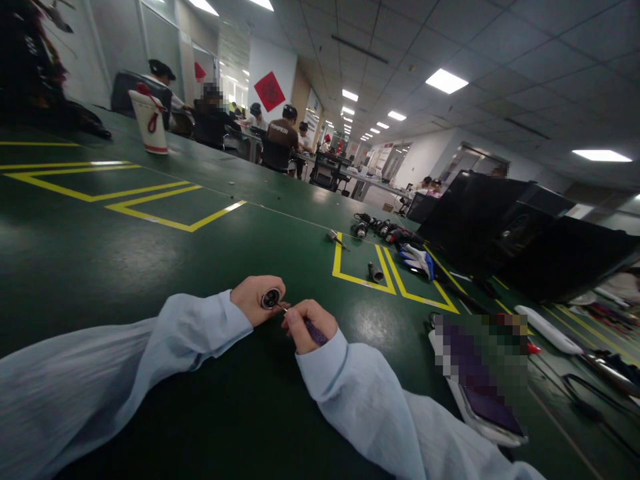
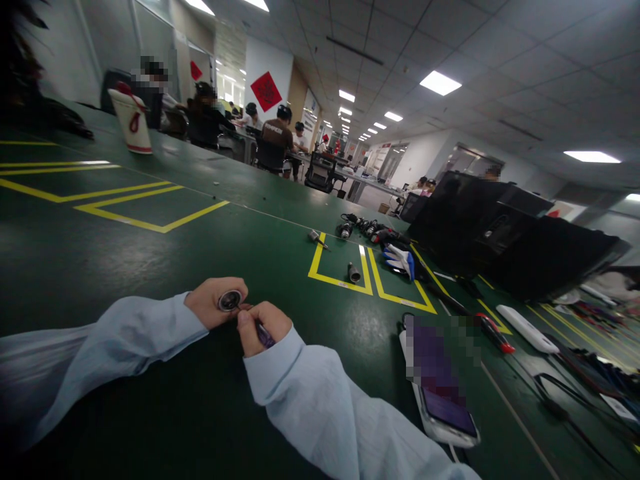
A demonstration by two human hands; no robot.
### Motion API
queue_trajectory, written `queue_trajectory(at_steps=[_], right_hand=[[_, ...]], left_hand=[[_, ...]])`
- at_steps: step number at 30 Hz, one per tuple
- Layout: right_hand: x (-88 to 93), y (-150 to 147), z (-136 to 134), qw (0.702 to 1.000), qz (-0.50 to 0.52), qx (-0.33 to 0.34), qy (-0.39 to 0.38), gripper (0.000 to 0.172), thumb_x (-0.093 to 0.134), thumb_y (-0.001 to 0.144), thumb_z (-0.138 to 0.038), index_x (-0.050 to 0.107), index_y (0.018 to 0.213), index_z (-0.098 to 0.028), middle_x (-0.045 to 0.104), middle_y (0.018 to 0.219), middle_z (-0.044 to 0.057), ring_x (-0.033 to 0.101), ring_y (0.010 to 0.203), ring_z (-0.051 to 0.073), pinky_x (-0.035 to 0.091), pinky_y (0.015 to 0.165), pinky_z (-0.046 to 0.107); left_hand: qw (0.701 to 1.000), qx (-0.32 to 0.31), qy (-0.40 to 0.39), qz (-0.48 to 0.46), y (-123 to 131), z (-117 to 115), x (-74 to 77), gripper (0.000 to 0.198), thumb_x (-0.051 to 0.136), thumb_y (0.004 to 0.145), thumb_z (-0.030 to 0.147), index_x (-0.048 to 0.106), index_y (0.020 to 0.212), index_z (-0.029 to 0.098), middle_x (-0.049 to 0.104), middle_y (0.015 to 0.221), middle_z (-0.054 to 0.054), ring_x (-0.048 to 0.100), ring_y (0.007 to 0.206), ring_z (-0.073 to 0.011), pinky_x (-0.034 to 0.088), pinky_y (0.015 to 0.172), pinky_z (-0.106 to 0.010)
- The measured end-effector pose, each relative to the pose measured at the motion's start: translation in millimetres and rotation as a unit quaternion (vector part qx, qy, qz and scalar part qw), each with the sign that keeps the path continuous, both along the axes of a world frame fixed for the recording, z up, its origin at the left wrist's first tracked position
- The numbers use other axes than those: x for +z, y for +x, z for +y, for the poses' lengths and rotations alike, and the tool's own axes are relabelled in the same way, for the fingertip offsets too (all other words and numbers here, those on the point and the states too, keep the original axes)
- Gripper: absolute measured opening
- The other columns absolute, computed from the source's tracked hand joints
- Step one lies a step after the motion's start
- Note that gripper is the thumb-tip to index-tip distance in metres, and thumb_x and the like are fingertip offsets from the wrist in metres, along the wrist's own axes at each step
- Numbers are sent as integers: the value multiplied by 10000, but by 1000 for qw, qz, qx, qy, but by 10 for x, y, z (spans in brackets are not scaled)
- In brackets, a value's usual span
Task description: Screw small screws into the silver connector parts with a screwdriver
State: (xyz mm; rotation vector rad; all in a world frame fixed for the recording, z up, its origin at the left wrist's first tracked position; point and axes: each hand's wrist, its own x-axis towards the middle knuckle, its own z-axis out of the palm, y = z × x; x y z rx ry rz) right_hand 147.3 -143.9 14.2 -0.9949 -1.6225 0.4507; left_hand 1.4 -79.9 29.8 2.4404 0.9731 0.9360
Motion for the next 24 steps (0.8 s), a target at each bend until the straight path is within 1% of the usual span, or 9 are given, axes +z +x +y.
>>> queue_trajectory(at_steps=[3, 6, 9, 11, 13, 18, 21, 24], right_hand=[[4, 41, 6, 1000, -10, -26, 7, 304, 461, 801, -352, 511, 559, -175, 519, 492, -9, 463, 438, 87, 374, 476, 224], [-8, 66, 9, 999, -16, -27, 35, 320, 456, 803, -368, 498, 549, -178, 502, 478, -16, 451, 433, 83, 362, 468, 222], [-29, 66, 19, 999, 2, -32, 29, 332, 457, 805, -378, 498, 545, -175, 492, 472, -22, 436, 420, 77, 347, 448, 216], [-35, 64, 28, 999, 4, -43, 20, 339, 462, 804, -376, 503, 536, -174, 484, 468, -24, 433, 418, 75, 342, 443, 213], [-28, 68, 32, 998, -4, -52, 28, 347, 461, 804, -368, 507, 521, -172, 480, 469, -23, 441, 429, 77, 347, 453, 212], [13, 93, 31, 996, -33, -66, 57, 346, 452, 805, -334, 499, 503, -172, 458, 466, -25, 434, 439, 77, 363, 473, 213], [28, 91, 37, 996, -31, -66, 47, 347, 462, 797, -324, 481, 484, -175, 455, 467, -25, 430, 439, 75, 368, 478, 215], [40, 65, 48, 998, 5, -56, -7, 338, 478, 790, -339, 488, 493, -177, 467, 452, -27, 425, 415, 73, 362, 451, 213]], left_hand=[[1000, -9, -24, 2, 8, -12, -1, 166, 537, 659, 305, 457, 654, 160, 488, 585, 27, 451, 519, -94, 344, 491, -204], [1000, -14, -22, 10, 13, -17, -16, 231, 576, 643, 347, 437, 669, 165, 482, 588, 38, 438, 510, -86, 337, 479, -199], [998, -50, -9, 21, 11, -7, -44, 247, 595, 652, 365, 459, 660, 159, 494, 599, 30, 453, 535, -91, 351, 500, -202], [997, -74, -7, 23, 7, 4, -58, 227, 606, 657, 347, 493, 683, 151, 518, 623, 17, 477, 565, -97, 369, 523, -205], [996, -91, -10, 19, 4, 11, -62, 203, 600, 671, 326, 519, 712, 145, 534, 642, 8, 495, 589, -103, 384, 541, -206], [995, -100, -24, 14, -1, 3, -42, 112, 547, 681, 239, 528, 739, 146, 550, 659, 2, 516, 618, -111, 402, 564, -209], [995, -94, -28, 19, -4, -2, -43, 67, 523, 662, 194, 515, 712, 152, 544, 641, 11, 509, 603, -106, 396, 554, -202], [996, -86, -27, 23, -8, -1, -58, 51, 512, 648, 176, 513, 694, 154, 547, 629, 13, 504, 587, -102, 391, 542, -198]])
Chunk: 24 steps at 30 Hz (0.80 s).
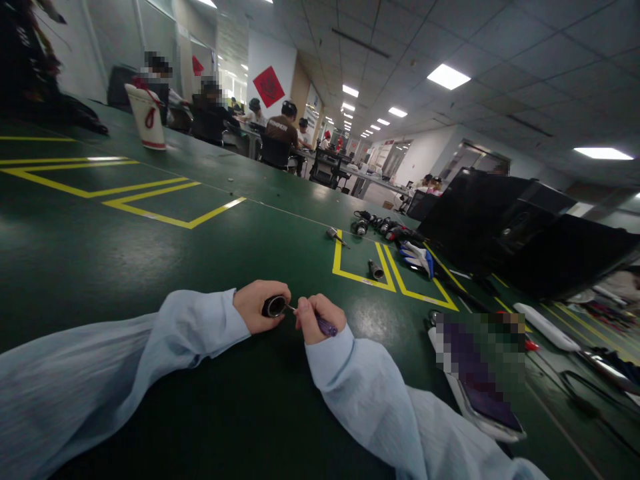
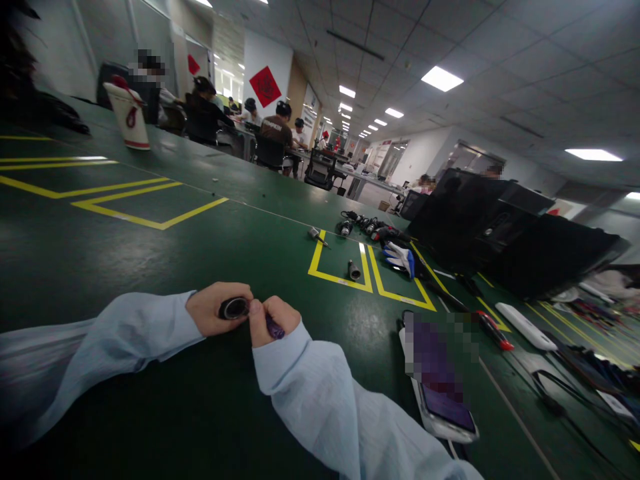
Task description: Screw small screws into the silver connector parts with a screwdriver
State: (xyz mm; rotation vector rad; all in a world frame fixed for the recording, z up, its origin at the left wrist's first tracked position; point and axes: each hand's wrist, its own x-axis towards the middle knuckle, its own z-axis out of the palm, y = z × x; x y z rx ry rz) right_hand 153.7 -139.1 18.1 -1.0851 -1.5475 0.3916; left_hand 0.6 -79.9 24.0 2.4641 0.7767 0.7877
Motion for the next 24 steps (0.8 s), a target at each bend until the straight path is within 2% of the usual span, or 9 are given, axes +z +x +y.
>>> queue_trajectory(at_steps=[3, 5, 15, 19, 24], right_hand=[[8, -32, 11, 993, 79, 21, -85, 334, 475, 796, -365, 507, 521, -178, 473, 416, -38, 395, 353, 63, 329, 384, 201], [5, -45, 17, 986, 115, 34, -112, 351, 475, 797, -382, 504, 512, -179, 481, 409, -40, 390, 338, 58, 325, 371, 197], [29, 4, -4, 981, 163, 60, -87, 387, 481, 780, -465, 508, 525, -176, 461, 401, -47, 388, 327, 58, 315, 367, 205], [-7, -7, 16, 984, 145, 64, -76, 386, 510, 756, -472, 509, 506, -177, 460, 406, -42, 411, 351, 66, 336, 384, 213], [34, -22, 51, 964, 198, 90, -152, 352, 525, 737, -439, 502, 511, -171, 483, 389, -48, 395, 306, 47, 299, 339, 187]], left_hand=[[1000, 6, 11, 2, -3, 5, -13, 34, 515, 658, 189, 510, 670, 158, 544, 605, 16, 497, 561, -99, 384, 523, -195], [1000, 10, 23, 1, -2, 8, -16, 58, 524, 669, 207, 496, 645, 162, 524, 576, 25, 485, 538, -93, 374, 506, -189], [999, 13, 40, -14, 15, 1, -21, 98, 521, 691, 220, 471, 630, 162, 493, 554, 30, 456, 499, -78, 353, 480, -179], [999, -2, 34, -15, 15, -13, -13, 71, 503, 681, 199, 487, 625, 158, 508, 545, 23, 464, 505, -83, 354, 480, -180], [1000, -13, 24, -10, 14, -15, -4, 53, 486, 667, 177, 501, 622, 154, 513, 548, 20, 469, 510, -85, 355, 480, -181]])
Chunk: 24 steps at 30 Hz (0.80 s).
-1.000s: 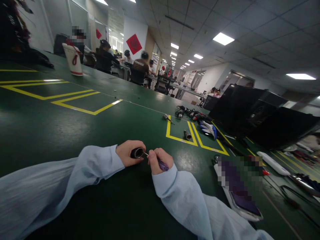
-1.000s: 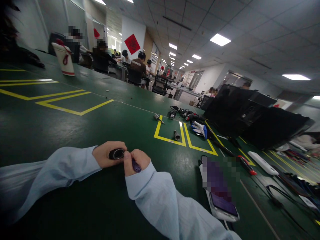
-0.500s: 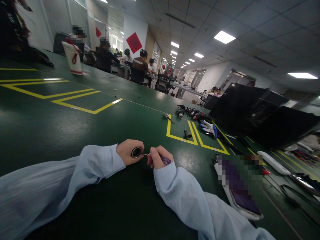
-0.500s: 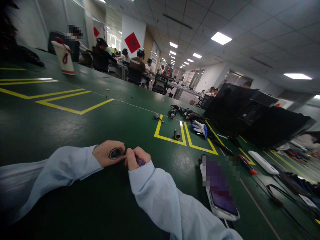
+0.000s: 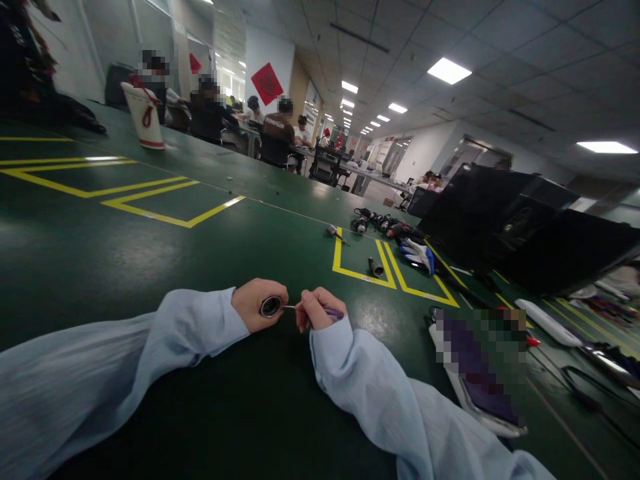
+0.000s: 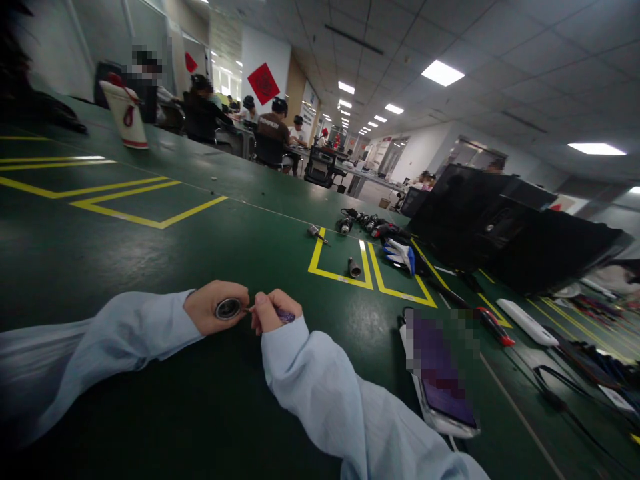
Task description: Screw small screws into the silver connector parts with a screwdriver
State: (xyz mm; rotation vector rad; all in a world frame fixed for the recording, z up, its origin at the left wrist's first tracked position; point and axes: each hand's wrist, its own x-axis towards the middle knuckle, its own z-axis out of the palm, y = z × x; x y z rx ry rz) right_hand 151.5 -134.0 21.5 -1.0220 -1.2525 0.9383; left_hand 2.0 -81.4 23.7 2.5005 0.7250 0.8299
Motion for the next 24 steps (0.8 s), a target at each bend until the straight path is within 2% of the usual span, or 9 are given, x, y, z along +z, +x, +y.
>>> queue_trajectory(at_steps=[6, 13, 19, 24], right_hand=[[62, 43, 68, 986, 124, 78, -83, 304, 566, 681, -413, 513, 521, -160, 499, 365, -47, 425, 282, 61, 263, 321, 191], [-11, 43, 104, 968, 209, 105, -97, 308, 601, 662, -427, 533, 534, -155, 529, 391, -34, 449, 305, 80, 270, 333, 210], [40, -12, 37, 992, 110, 28, -55, 340, 597, 670, -450, 513, 510, -162, 517, 372, -48, 406, 282, 47, 283, 316, 180], [44, 31, 77, 984, 142, 64, -86, 304, 589, 660, -408, 519, 499, -159, 514, 359, -40, 431, 275, 65, 268, 308, 185]], left_hand=[[1000, -16, -22, -1, -1, 4, 1, 64, 480, 667, 160, 518, 617, 149, 527, 554, 18, 484, 531, -87, 375, 506, -181], [999, 2, -28, -22, 11, -2, 37, 62, 493, 670, 180, 507, 619, 148, 516, 557, 21, 478, 528, -85, 372, 501, -184], [999, 14, -26, -19, 3, 1, 18, 74, 494, 675, 192, 504, 619, 145, 503, 551, 22, 462, 517, -81, 363, 490, -182], [1000, 2, -10, 2, -2, 1, 14, 75, 483, 675, 187, 509, 615, 149, 508, 550, 17, 467, 524, -89, 359, 491, -184]])
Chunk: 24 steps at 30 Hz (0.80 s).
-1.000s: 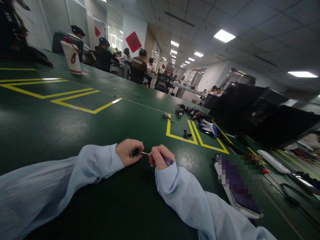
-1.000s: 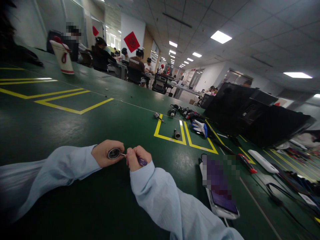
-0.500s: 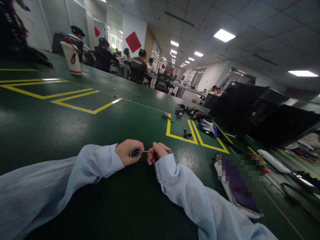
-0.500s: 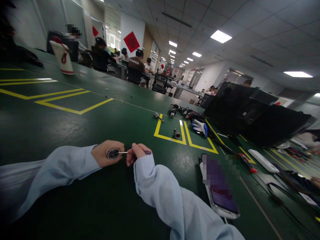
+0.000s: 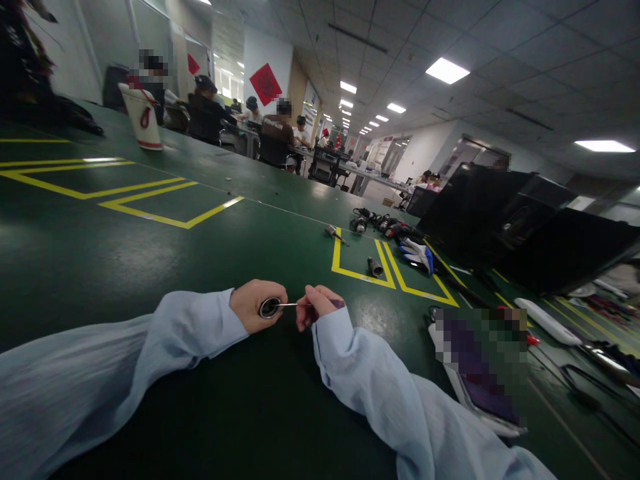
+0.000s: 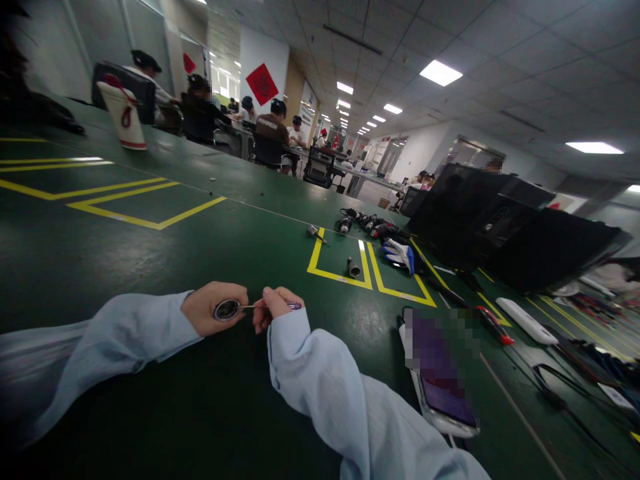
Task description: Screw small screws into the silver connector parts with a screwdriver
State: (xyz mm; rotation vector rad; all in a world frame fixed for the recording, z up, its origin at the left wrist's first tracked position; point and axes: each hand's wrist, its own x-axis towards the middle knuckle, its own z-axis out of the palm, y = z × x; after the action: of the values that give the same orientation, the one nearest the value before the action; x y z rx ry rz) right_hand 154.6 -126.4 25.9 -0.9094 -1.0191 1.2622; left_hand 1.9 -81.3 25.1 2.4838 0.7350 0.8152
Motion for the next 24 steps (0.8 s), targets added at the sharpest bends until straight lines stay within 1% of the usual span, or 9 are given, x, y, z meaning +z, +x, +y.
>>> queue_trajectory(at_steps=[4, 9, 11, 16, 19, 24], right_hand=[[-52, 41, 56, 997, 74, 27, -21, 282, 602, 652, -383, 545, 494, -157, 519, 359, -20, 423, 281, 83, 255, 307, 207], [-83, 44, 56, 989, 134, 43, -34, 292, 620, 650, -401, 569, 506, -153, 528, 373, -16, 407, 306, 78, 298, 328, 217], [-65, 40, 44, 991, 124, 33, -24, 296, 616, 662, -411, 556, 525, -155, 534, 380, -24, 419, 308, 77, 304, 335, 213], [-30, -12, 10, 999, 36, -2, 4, 310, 599, 689, -419, 517, 544, -157, 534, 386, -41, 456, 293, 70, 274, 323, 187], [-31, -40, 3, 999, 31, -1, 14, 318, 603, 682, -429, 519, 541, -156, 537, 394, -46, 453, 294, 58, 286, 321, 177], [8, -15, -4, 999, 40, 10, 17, 332, 629, 654, -446, 516, 546, -153, 554, 408, -40, 480, 314, 65, 306, 343, 177]], left_hand=[[1000, 8, 11, 4, 3, 5, 4, 72, 480, 680, 195, 508, 626, 157, 516, 572, 15, 475, 542, -94, 367, 512, -190], [1000, 22, 8, -10, 8, 12, 15, 86, 493, 686, 210, 480, 619, 158, 498, 574, 21, 471, 541, -90, 376, 532, -197], [999, 29, 2, -14, 6, 10, 21, 94, 499, 688, 212, 489, 616, 153, 506, 574, 18, 476, 542, -90, 379, 532, -199], [999, 30, -10, -17, 3, -6, 30, 86, 506, 682, 203, 502, 617, 146, 516, 564, 17, 470, 527, -84, 365, 501, -189], [999, 27, -19, -27, 9, -18, 37, 108, 513, 688, 214, 492, 608, 145, 501, 552, 24, 456, 510, -77, 353, 485, -183], [996, 51, -49, -57, 3, -20, 82, 199, 571, 680, 296, 477, 598, 141, 474, 549, 34, 424, 495, -72, 341, 478, -191]])
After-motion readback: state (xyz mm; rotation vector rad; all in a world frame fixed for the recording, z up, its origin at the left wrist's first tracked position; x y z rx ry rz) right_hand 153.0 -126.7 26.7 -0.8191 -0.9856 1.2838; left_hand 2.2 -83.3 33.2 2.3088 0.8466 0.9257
